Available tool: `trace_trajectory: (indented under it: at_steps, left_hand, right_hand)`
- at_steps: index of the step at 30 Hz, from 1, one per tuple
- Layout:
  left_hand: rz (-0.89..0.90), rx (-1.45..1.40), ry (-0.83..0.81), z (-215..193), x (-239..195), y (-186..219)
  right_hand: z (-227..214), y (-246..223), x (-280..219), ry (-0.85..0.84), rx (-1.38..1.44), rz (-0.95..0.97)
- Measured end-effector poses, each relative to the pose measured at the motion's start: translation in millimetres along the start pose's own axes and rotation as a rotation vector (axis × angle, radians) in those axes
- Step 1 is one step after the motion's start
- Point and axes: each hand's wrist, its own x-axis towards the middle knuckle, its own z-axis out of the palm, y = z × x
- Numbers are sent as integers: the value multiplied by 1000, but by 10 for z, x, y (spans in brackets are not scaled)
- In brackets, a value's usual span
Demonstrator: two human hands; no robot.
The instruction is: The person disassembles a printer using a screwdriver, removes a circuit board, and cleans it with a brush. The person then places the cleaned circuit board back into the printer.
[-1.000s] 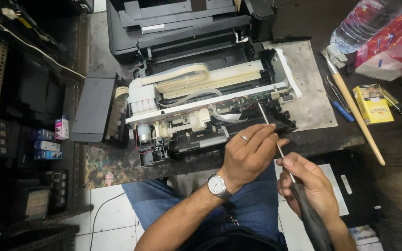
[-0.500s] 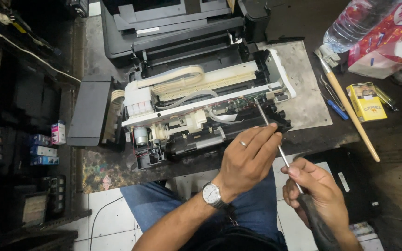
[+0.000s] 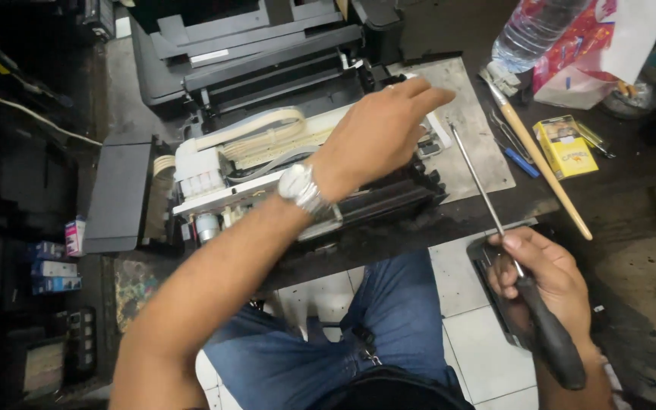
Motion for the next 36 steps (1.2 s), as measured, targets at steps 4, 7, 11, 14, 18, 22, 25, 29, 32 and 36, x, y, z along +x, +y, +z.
trace_trajectory:
  at_steps: [4, 7, 11, 14, 18, 22, 25, 29, 32, 36]
  left_hand:
    - [5, 82, -66, 205, 303, -92]
    - [80, 33, -174, 291, 456, -182]
    - [181, 24, -152, 389, 609, -288]
    - [192, 104, -162, 461, 732, -369]
    - [88, 410, -197, 737, 958, -547]
    - [-5, 430, -278, 1056, 1262, -586]
    - [-34, 475, -397, 1291, 1416, -562]
    - [-60, 540, -574, 1585, 1565, -599]
    - [-51, 575, -655, 1647, 1593, -608]
    - [1, 552, -647, 1652, 1584, -649]
  right_hand:
    - [-72, -4, 25, -14, 6, 4]
    - [-90, -23, 52, -44, 23, -6]
    - [-124, -23, 109, 1, 4, -5]
    - [-153, -20, 150, 20, 7, -17]
    - [-166, 0, 192, 178, -39, -58]
    - [-253, 143, 254, 308, -272, -114]
    - [-273, 215, 253, 348, -327, -77]
    - [-301, 252, 261, 348, -360, 0]
    - [-310, 263, 282, 355, -400, 10]
    - [-241, 214, 318, 347, -417, 1]
